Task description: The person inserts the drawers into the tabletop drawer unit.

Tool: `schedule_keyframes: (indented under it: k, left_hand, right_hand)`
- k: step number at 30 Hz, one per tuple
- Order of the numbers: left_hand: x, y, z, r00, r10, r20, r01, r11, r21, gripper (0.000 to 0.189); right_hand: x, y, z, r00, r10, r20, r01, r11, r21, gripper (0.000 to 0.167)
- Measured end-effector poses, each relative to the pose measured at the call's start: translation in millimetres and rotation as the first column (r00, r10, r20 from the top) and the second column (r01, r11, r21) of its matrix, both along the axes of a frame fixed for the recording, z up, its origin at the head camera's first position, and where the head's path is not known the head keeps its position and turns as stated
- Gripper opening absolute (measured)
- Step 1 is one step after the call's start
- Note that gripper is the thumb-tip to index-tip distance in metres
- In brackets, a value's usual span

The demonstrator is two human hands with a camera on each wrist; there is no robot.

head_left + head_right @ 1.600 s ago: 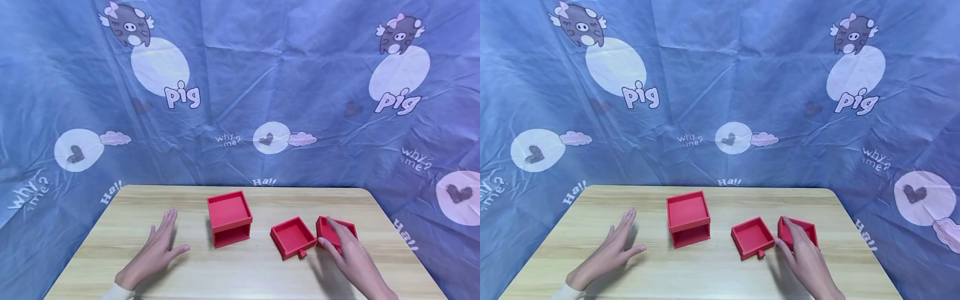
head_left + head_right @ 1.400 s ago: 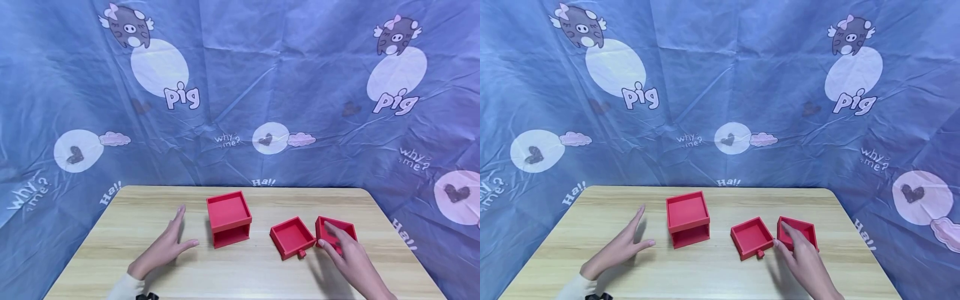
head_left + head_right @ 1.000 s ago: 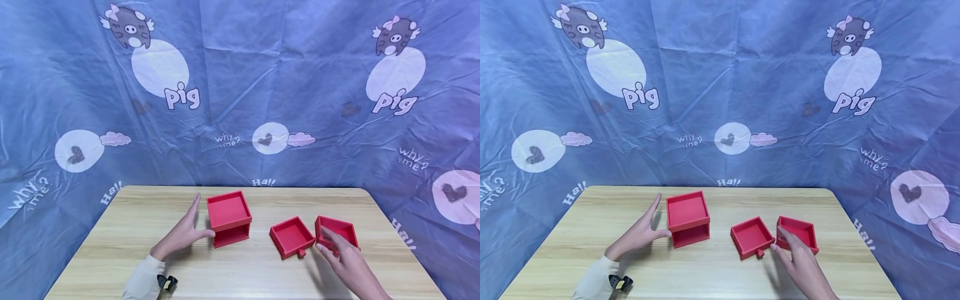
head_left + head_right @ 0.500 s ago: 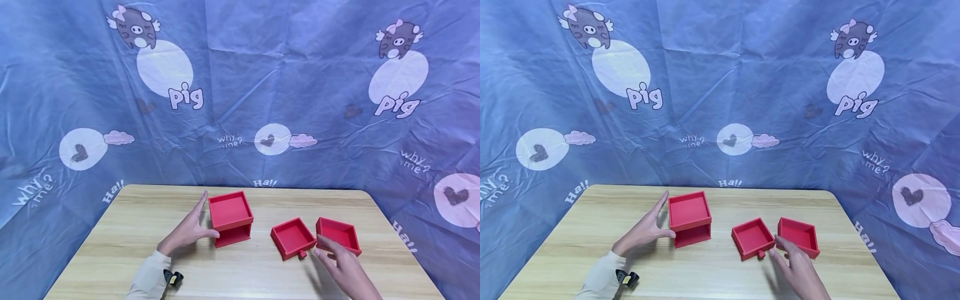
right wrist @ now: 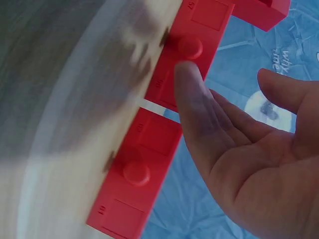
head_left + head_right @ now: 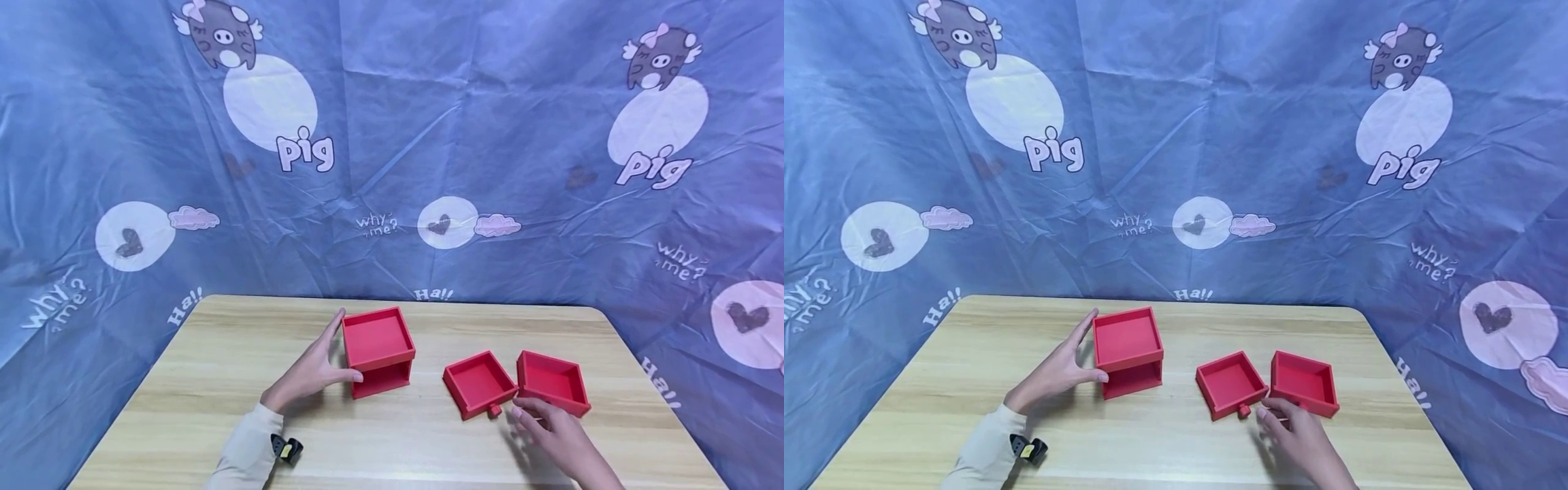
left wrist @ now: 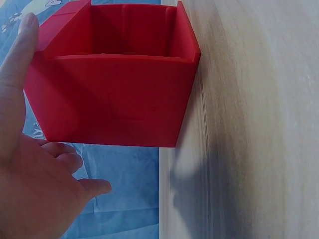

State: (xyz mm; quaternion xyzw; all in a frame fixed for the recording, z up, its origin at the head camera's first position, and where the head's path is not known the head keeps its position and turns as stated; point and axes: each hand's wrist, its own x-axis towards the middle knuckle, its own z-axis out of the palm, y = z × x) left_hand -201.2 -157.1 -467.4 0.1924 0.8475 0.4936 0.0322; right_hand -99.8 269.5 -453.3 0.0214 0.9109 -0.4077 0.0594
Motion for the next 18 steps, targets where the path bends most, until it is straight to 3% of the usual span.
schedule_keyframes:
  k: [3,6,11,18]
  left_hand:
    - [-0.3,0.2,0.9,1.000,0.003,0.007,-0.003,1.000,-0.002,0.124]
    - [-0.5,0.3,1.2,1.000,0.007,0.010,-0.007,1.000,-0.001,0.124]
    - [-1.1,0.4,-0.3,1.000,0.006,0.011,-0.006,1.000,-0.004,0.124]
    - [-1.7,-0.4,-2.4,1.000,-0.002,0.006,0.002,1.000,-0.003,0.124]
  right_hand:
    - [-4.4,3,-1.7,0.991,-0.010,0.131,0.024,0.994,-0.104,0.050]
    - [-9.0,8,-5.9,0.976,0.047,0.213,0.000,0.977,-0.214,0.051]
    - [-15.3,20,-17.4,0.937,0.206,0.282,-0.066,0.897,-0.438,0.046]
    - [-20.5,27,-26.5,0.897,0.288,0.334,-0.038,0.805,-0.592,0.047]
